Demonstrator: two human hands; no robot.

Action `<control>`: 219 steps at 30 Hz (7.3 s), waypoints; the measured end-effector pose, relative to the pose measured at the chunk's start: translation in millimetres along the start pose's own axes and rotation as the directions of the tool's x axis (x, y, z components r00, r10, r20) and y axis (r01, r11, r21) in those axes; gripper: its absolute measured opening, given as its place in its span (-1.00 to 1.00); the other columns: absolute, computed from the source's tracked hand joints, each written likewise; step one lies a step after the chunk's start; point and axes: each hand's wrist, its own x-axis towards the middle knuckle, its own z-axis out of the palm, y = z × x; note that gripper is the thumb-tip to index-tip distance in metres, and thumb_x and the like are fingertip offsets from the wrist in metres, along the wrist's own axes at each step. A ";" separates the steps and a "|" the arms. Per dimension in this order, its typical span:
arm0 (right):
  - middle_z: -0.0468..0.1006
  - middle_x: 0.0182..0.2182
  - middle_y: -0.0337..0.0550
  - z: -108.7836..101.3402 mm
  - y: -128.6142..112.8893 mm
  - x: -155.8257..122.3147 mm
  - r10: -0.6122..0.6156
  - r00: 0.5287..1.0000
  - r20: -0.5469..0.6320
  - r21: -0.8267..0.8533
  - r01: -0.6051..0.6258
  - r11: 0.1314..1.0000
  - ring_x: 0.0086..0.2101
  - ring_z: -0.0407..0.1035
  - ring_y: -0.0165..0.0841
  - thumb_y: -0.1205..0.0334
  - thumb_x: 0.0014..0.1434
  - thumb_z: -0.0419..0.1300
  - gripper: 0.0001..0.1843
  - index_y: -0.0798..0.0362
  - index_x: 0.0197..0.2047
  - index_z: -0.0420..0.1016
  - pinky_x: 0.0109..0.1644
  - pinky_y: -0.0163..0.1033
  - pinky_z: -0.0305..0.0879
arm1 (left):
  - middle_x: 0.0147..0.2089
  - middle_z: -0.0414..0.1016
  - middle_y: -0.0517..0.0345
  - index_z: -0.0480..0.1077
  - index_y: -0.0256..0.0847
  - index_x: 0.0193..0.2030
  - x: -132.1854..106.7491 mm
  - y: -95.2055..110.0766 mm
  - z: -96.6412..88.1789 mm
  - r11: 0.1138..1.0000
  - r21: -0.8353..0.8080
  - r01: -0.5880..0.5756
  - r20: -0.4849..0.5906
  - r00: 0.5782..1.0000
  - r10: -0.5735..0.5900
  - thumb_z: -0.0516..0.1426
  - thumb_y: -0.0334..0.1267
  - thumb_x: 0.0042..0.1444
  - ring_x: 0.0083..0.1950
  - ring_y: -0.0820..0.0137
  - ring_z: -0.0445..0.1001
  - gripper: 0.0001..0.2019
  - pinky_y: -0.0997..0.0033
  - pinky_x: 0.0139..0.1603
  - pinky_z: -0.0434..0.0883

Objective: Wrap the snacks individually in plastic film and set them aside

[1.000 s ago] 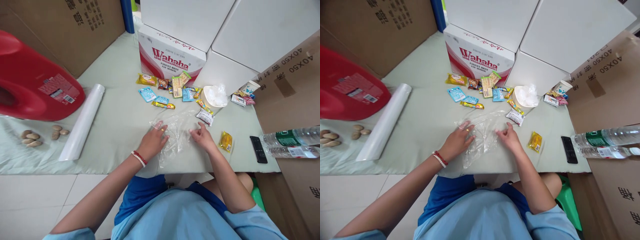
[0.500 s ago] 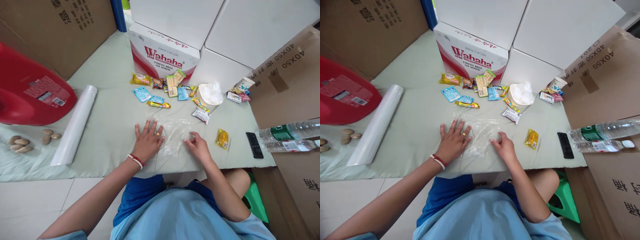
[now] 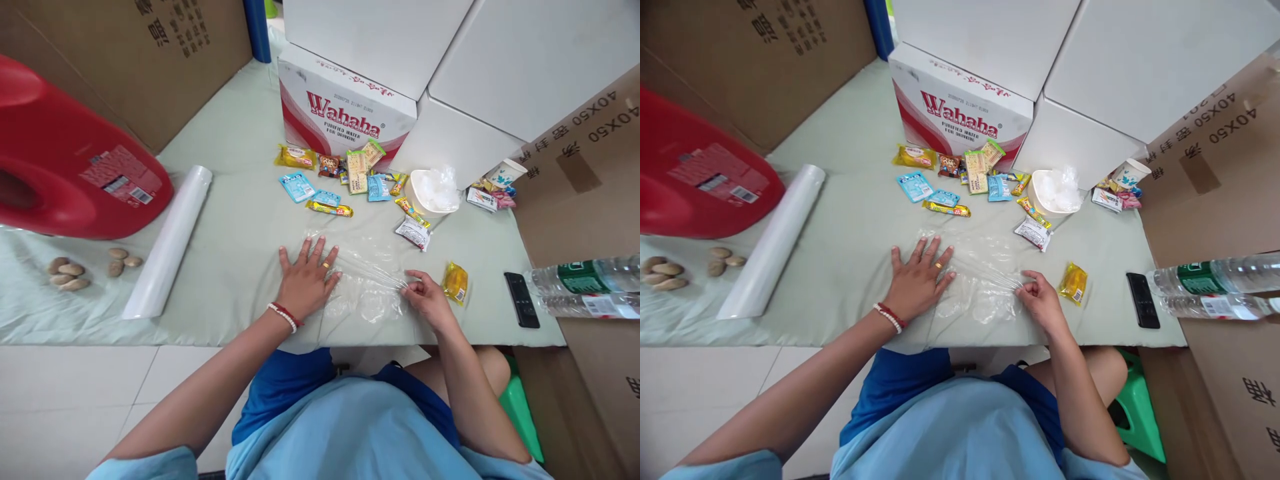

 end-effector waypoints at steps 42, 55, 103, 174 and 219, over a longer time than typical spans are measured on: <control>0.47 0.37 0.05 159.5 -35.3 -41.3 -0.498 0.518 0.696 -0.353 0.850 0.390 0.45 0.14 -0.12 0.07 0.55 0.02 -0.49 0.18 0.37 0.45 0.58 0.06 0.07 | 0.56 0.25 -0.04 0.36 -0.22 0.42 62.2 -24.1 -4.5 0.987 -0.154 0.036 0.036 0.999 -0.031 -0.17 -0.12 0.51 0.60 0.20 0.15 -0.48 -0.15 0.64 0.00; 0.40 0.42 0.09 181.9 -33.2 -69.1 -0.453 0.410 0.792 -0.259 0.897 0.360 0.46 0.15 -0.14 0.00 0.46 0.17 -0.39 0.14 0.44 0.38 0.58 0.01 0.06 | 0.59 0.14 -0.24 0.31 -0.30 0.42 67.0 -2.8 -4.7 0.997 -0.038 0.072 0.041 0.997 -0.070 -0.16 -0.07 0.51 0.62 0.05 0.08 -0.46 -0.52 0.57 -0.11; 0.37 -0.46 -0.35 25.6 -111.9 82.9 -0.020 0.714 0.700 -0.429 0.443 0.787 -0.42 0.22 -0.42 -0.09 0.12 0.34 -0.64 0.07 -0.26 0.53 -0.31 -0.32 0.12 | 0.55 0.27 -0.09 0.36 -0.17 0.40 68.8 -13.3 0.5 0.992 -0.103 0.073 0.001 0.997 -0.073 -0.15 -0.15 0.48 0.58 0.14 0.19 -0.50 -0.29 0.62 -0.08; 0.62 -0.29 -0.09 1.1 -81.2 128.7 -0.417 0.909 -0.008 -0.524 0.351 0.776 -0.44 0.32 -0.34 -0.18 0.27 0.28 -0.51 0.09 -0.02 0.66 -0.32 -0.22 0.27 | 0.60 0.15 -0.09 0.30 -0.11 0.48 70.5 -13.1 3.8 0.996 -0.072 0.059 0.013 0.998 -0.059 -0.04 -0.08 0.47 0.62 0.08 0.11 -0.48 -0.38 0.61 -0.10; 0.68 0.01 -0.02 16.3 35.0 -47.6 -0.683 0.672 0.288 -0.334 0.738 0.586 -0.03 0.56 -0.13 0.25 0.44 0.19 -0.80 -0.14 0.02 0.62 0.05 0.09 0.55 | 0.59 0.15 -0.28 0.39 -0.14 0.39 -55.4 -75.4 -36.8 0.857 -0.263 -0.443 0.279 0.815 0.507 0.28 0.43 0.09 0.60 -0.13 0.12 -0.11 -0.28 0.61 0.02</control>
